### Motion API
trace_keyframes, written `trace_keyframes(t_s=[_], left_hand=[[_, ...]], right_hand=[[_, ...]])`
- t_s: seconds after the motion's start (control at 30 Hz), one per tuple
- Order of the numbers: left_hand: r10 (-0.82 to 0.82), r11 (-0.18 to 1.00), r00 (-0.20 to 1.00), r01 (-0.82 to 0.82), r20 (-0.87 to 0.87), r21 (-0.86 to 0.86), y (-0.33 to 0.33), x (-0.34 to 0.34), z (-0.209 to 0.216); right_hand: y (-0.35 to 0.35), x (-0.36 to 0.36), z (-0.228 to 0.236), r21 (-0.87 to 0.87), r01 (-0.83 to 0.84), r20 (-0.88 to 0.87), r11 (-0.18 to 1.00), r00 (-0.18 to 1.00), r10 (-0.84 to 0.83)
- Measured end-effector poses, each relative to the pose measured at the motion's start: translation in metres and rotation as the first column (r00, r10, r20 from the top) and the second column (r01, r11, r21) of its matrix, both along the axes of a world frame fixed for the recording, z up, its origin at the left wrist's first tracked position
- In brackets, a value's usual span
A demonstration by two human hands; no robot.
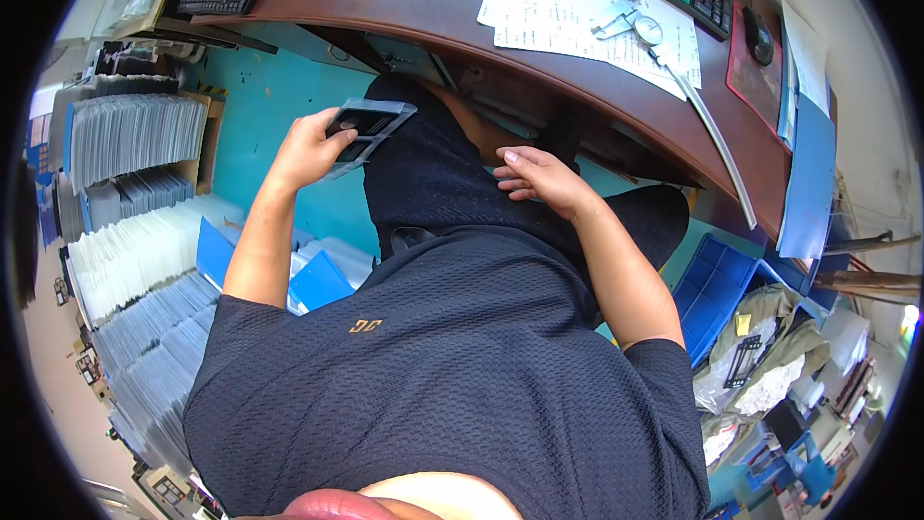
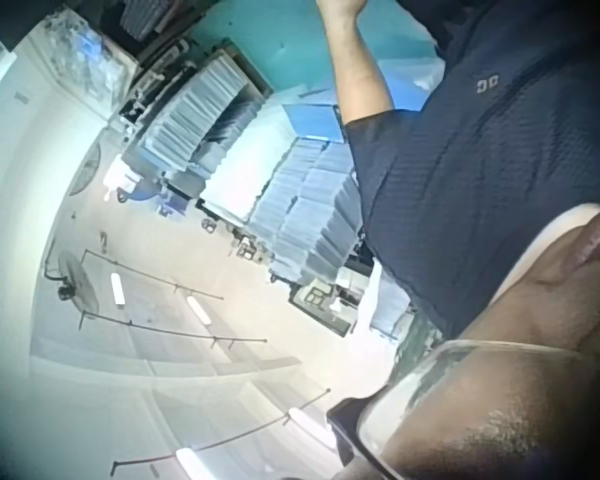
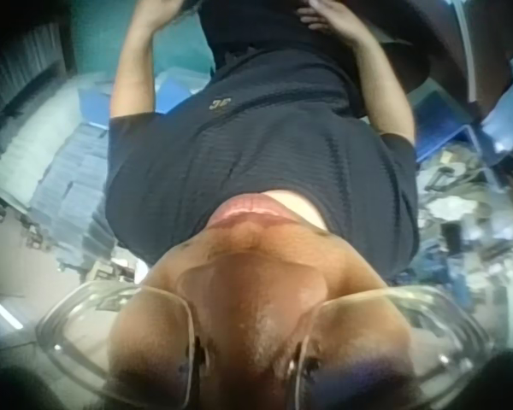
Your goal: The person picks up a sheet of plastic panels and a dial caliper, then sits at a desk. They use the caliper to measure the width of the panels and the diameter of the circular cutouts, repeating these measurements across the sheet.
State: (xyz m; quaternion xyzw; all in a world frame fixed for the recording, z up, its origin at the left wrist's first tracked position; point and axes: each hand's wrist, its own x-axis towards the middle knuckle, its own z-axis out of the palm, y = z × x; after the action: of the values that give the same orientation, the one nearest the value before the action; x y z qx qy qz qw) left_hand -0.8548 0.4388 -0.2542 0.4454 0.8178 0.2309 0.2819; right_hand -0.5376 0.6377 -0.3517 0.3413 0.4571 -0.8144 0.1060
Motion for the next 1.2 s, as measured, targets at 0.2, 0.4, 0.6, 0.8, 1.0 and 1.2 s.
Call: trace_keyframes(t_s=[0.2, 0.4, 0.6, 0.8, 1.0, 1.2], left_hand=[[-0.036, 0.992, 0.995, 0.024, 0.098, 0.121, 0.024, 0.009, 0.009], [-0.085, 0.958, 0.938, -0.016, 0.337, 0.285, 0.051, 0.027, 0.02], [-0.089, 0.899, 0.828, -0.172, 0.554, 0.402, 0.065, 0.02, 0.035], [-0.244, 0.741, 0.489, -0.463, 0.838, 0.486, 0.086, 0.03, 0.06], [-0.387, 0.748, 0.196, -0.504, 0.901, 0.431, 0.106, 0.033, 0.073], [-0.291, 0.795, -0.096, -0.578, 0.952, 0.184, 0.121, 0.035, 0.065]], right_hand=[[-0.001, 0.004, -0.002, 0.01, 0.015, -0.022, 1.0, 1.0, -0.015], [-0.004, 0.007, -0.002, -0.004, 0.029, -0.03, 1.0, 0.999, -0.029], [-0.004, 0.011, -0.006, -0.018, 0.041, -0.049, 0.999, 0.998, -0.042], [0.003, 0.002, 0.012, 0.238, 0.086, -0.219, 0.967, 0.975, -0.033], [0.028, -0.017, 0.054, 0.103, 0.198, -0.671, 0.975, 0.737, -0.078], [0.022, -0.022, 0.06, -0.297, 0.026, -0.693, 0.955, 0.682, -0.234]])
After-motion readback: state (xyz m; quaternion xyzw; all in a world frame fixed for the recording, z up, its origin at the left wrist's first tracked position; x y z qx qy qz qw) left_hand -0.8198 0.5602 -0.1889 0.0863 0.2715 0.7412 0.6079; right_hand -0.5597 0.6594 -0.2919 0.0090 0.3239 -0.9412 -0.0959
